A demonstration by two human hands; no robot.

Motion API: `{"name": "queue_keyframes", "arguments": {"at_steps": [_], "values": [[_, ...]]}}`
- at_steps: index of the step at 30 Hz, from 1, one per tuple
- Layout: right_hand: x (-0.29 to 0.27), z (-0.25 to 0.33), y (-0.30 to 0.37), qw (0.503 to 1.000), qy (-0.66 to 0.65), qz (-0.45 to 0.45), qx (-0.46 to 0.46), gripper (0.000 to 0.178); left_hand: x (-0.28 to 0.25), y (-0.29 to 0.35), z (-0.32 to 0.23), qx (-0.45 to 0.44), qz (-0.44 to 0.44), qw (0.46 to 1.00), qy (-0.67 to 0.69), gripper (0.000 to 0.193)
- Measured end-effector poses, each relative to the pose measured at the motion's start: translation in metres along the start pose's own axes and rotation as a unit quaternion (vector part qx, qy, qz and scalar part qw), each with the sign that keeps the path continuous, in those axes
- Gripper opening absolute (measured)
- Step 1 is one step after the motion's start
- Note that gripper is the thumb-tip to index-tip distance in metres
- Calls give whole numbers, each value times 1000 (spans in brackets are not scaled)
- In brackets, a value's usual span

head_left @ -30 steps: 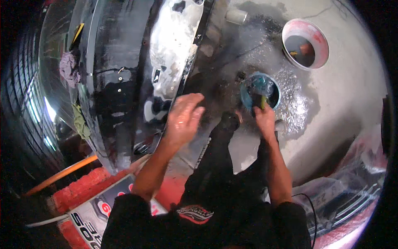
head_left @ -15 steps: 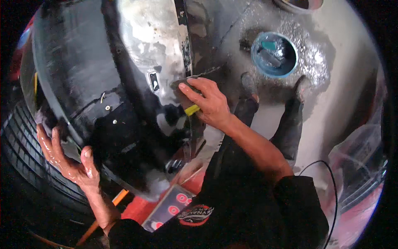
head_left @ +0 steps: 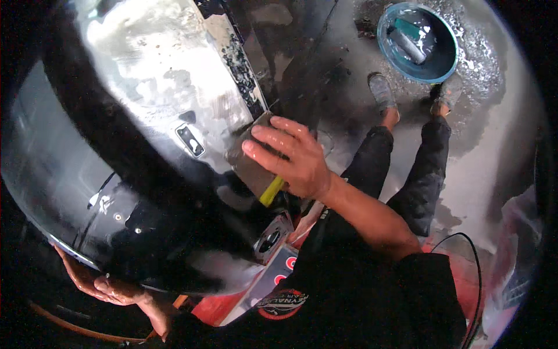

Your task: Wet sanding a black car body panel using a sanding block and water.

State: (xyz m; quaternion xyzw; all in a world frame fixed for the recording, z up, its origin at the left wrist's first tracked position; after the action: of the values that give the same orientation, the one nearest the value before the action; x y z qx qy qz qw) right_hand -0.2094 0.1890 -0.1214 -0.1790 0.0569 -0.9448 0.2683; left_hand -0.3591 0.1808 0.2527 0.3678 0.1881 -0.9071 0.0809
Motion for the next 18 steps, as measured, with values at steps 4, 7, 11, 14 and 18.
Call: {"name": "queue_keyframes", "arguments": {"at_steps": [4,7,11,14,18], "values": [[3,-6,5,1000,-25,3,-14,39,0,-5,-16,6,6,999,31,79],[5,-7,4,999,-42,-6,-20,39,-2,-6,-21,-2,3,1000,23,79],[13,-8,9,999,-42,-11,-12,38,-9,-7,-13,-27,14,999,-26,82],[7,-8,17,999,3,-35,-32,37,1,0,1,-40,12,999,-6,82],[9,-6,1,998,-32,-50,-38,40,-11,-3,11,19,12,999,-49,85]]}}
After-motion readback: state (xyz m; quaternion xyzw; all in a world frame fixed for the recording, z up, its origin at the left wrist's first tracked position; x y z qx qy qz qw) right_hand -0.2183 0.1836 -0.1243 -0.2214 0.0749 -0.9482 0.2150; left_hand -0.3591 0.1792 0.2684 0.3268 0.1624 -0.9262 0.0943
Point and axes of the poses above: each hand's wrist, its own y-axis away from the middle knuckle, its own x-axis out of the palm, z = x × y, the point moved 10 cm from there along -y, towards the middle knuckle, and after that the axes turned 14 degrees about -y, right-handed, at the moved point
